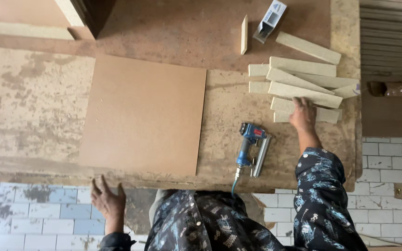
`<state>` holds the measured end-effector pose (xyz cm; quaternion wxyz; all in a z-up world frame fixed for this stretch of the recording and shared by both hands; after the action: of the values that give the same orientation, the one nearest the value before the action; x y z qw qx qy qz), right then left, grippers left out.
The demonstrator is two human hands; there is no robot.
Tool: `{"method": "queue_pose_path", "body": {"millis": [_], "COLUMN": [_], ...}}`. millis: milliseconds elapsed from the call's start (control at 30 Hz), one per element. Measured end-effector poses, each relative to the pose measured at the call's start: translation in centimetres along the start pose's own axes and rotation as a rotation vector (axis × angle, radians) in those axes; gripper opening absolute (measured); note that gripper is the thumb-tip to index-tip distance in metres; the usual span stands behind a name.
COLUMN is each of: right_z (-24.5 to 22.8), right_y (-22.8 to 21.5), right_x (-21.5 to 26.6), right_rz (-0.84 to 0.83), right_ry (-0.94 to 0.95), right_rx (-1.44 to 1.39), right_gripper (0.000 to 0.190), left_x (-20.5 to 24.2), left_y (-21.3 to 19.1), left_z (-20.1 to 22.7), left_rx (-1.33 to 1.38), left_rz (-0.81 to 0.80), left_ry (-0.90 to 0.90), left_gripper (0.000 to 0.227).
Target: The person repeatedly places thin wooden strips along the edges of a square board and uses a pneumatic nail gun to fasten them. The person flips the board over multiple times to attach strips on different sides. The process is repeated for several boards throughout the clip.
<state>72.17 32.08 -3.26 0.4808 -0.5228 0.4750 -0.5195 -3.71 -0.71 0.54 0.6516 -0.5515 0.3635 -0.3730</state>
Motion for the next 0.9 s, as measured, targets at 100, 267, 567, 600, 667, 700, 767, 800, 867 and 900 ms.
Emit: {"method": "queue_pose_path", "body": {"millis": [100, 267, 567, 600, 667, 700, 767, 800, 867, 900], "right_z": [0.3, -9.9, -39.3, -42.0, -46.1, -48.1, -52.1, -53.7, -57.5, -59.1], "right_y": [-0.4, -7.5, -8.9, -8.1, -6.1, -4.9, -3.1, -2.2, -0.6, 0.1], "right_x": [0.2, 4.9, 22.7, 23.4, 25.1, 26.2, 26.8, 26.9, 26.4, 26.3], "right_rz": [-0.048, 0.131, 0.485, 0.455, 0.362, 0.311, 0.274, 0.254, 0.266, 0.27], "right_ry": [-0.077, -0.366, -0.714, -0.747, -0.767, -0.781, -0.803, -0.816, -0.826, -0.832], "right_rx": [-0.089, -0.153, -0.321, -0.31, -0.237, -0.203, -0.168, -0.145, -0.061, -0.02], "right_gripper": [0.067, 0.061, 0.021, 0.021, 0.032, 0.038, 0.042, 0.044, 0.049, 0.051], "left_x": [2.3, -1.1, -5.0, -5.5, -6.5, -7.0, -9.1, -10.4, -12.0, -12.2], "left_y": [1.2, 0.8, 3.8, 4.3, 4.5, 4.4, 3.5, 2.9, 0.8, -0.5], "left_z": [4.4, 13.4, 17.7, 17.7, 15.9, 14.1, 9.5, 6.4, 0.0, -2.7], "left_rx": [-0.102, 0.032, 0.087, 0.018, -0.007, 0.037, 0.07, 0.066, 0.028, -0.008], "left_rz": [-0.197, -0.253, -0.253, -0.218, -0.19, -0.195, -0.204, -0.213, -0.151, -0.082], "left_ry": [0.126, 0.421, 0.771, 0.782, 0.749, 0.705, 0.575, 0.483, 0.346, 0.301], "left_gripper": [0.077, 0.069, 0.066, 0.067, 0.073, 0.078, 0.087, 0.091, 0.096, 0.097]}}
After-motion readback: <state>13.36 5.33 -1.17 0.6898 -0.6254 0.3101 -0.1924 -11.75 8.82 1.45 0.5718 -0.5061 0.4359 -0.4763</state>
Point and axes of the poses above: each hand's wrist, its own x-axis away from the middle knuckle, its own y-axis out of the palm, z = x × y, the point moved 9 cm from there along -x, towards the middle knuckle, and after that the axes turned 6 degrees about -z, right-handed, at the moved point
